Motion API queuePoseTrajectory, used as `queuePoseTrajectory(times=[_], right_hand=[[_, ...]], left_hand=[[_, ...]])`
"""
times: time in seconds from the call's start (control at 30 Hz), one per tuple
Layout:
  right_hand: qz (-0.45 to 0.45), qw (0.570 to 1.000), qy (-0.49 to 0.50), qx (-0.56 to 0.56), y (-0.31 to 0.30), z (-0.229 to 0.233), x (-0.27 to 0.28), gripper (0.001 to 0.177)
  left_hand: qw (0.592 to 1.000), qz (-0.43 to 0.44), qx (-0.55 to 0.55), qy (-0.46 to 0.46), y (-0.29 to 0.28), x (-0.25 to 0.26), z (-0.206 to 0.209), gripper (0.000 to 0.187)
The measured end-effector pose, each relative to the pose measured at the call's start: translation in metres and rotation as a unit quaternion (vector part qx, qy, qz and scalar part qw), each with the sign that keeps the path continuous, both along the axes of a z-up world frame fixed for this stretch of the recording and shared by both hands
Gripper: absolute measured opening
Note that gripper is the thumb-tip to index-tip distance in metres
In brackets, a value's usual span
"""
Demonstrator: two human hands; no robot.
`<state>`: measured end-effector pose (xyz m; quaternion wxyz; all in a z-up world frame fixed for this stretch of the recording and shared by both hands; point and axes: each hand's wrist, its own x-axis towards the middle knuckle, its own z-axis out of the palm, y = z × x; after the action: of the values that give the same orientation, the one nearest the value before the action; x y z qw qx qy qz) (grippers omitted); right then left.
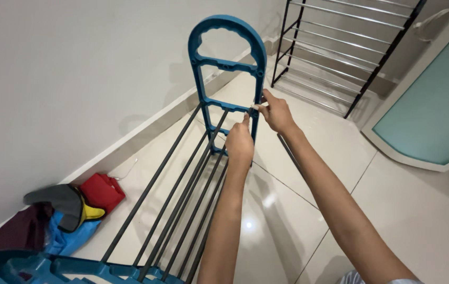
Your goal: The person assembles a blue metal rack by inserting black metal rods into slots on the side frames. They repeatedly pick up rods, align them with the frame, and press them into place.
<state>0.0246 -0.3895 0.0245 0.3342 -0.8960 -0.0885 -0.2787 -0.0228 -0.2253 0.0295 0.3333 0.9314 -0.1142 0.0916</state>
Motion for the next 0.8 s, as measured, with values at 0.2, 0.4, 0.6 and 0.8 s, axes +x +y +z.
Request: queuePoseTrajectory(times=[0.2, 0.4, 0.6, 0.8], right_hand=[[-0.016, 1.000, 0.005, 0.002, 0.002, -0.002, 0.000, 0.036], [-0.022, 0.999, 0.016, 0.018, 0.004, -0.002, -0.002, 0.033], [-0.005, 1.000, 0.001, 0.019, 0.005, 0.000, -0.002, 0.034], [-0.013, 1.000, 0.006, 0.018, 0.007, -0.001, -0.002, 0.029]], left_hand=[[1.000, -0.003, -0.013, 0.011, -0.001, 0.003, 0.000, 0.038], [1.000, -0.003, -0.017, 0.013, -0.001, 0.001, 0.004, 0.041], [1.000, -0.005, -0.023, -0.003, 0.002, -0.001, 0.009, 0.039], [1.000, -0.009, 0.003, 0.008, 0.003, 0.000, 0.006, 0.041]])
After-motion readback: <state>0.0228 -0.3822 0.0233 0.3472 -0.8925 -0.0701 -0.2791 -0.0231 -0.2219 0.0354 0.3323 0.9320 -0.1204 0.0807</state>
